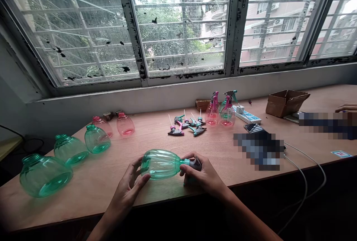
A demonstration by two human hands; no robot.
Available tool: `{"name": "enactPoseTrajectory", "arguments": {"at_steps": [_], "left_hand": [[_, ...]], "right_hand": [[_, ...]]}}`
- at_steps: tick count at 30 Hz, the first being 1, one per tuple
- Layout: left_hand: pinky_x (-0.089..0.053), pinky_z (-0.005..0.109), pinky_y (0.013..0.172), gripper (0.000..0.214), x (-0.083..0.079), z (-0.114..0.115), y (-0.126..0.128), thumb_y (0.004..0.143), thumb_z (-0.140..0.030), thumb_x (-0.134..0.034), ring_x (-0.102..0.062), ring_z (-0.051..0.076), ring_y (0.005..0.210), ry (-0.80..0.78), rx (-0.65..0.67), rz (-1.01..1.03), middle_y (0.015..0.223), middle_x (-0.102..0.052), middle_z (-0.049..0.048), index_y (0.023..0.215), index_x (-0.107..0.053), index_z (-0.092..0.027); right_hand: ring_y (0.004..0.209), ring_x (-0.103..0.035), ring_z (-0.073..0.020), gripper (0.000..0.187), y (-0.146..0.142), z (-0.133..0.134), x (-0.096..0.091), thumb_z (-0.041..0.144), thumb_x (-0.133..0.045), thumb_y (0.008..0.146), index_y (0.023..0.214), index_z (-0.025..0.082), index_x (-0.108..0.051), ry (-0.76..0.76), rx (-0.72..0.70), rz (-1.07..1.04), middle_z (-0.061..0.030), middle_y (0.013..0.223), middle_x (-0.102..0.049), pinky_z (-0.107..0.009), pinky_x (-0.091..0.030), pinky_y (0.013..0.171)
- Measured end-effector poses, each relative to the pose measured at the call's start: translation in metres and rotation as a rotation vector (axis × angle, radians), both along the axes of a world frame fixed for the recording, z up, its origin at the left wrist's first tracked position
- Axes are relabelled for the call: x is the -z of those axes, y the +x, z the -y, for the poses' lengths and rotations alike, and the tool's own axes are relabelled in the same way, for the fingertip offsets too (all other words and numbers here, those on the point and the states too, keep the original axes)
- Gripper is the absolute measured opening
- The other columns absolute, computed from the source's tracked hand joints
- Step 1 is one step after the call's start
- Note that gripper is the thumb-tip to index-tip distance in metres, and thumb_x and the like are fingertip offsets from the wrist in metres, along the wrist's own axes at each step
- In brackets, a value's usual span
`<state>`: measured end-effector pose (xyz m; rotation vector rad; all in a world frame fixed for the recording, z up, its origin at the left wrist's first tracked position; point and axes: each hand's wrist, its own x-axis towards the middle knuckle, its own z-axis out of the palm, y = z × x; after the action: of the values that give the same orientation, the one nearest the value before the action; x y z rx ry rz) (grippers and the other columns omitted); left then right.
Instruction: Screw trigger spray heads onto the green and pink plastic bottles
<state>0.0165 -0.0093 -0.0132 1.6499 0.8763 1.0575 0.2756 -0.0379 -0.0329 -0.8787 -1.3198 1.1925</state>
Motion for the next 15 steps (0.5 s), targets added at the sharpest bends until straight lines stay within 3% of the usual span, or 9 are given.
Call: {"name": "enactPoseTrajectory", "arguments": {"at_steps": [6,11,15], "left_hand": [[-0.042,0.040,0.114,0.052,0.0038,-0.0021,-0.0005,0.095,-0.036,-0.062,-0.042,0.026,0.141,0.065,0.031,-0.006,0.154,-0.040,0.0010,0.143,-0.042,-0.037],[-0.043,0.047,0.113,0.052,0.0081,-0.0014,-0.0023,0.091,-0.038,-0.068,-0.047,0.030,0.137,0.030,-0.007,0.019,0.148,-0.047,0.0053,0.136,-0.042,-0.034],[-0.042,0.046,0.113,0.052,0.0032,0.0000,-0.0020,0.093,-0.042,-0.062,-0.044,0.030,0.139,0.032,-0.025,-0.032,0.149,-0.045,0.0071,0.140,-0.041,-0.031]], "right_hand": [[0.058,-0.068,-0.0168,0.037,-0.0013,0.0009,-0.0024,0.046,-0.076,0.085,0.101,0.016,-0.061,-0.012,0.013,-0.011,-0.0034,0.078,-0.073,-0.032,-0.057,0.061],[0.059,-0.068,-0.0176,0.038,-0.0014,0.0013,-0.0021,0.047,-0.076,0.084,0.102,0.017,-0.061,-0.019,0.017,-0.015,-0.0036,0.078,-0.073,-0.033,-0.058,0.062],[0.059,-0.069,-0.0174,0.037,-0.0008,0.0013,-0.0022,0.046,-0.075,0.085,0.102,0.016,-0.062,-0.009,0.004,0.000,-0.0035,0.078,-0.073,-0.033,-0.057,0.063]]}}
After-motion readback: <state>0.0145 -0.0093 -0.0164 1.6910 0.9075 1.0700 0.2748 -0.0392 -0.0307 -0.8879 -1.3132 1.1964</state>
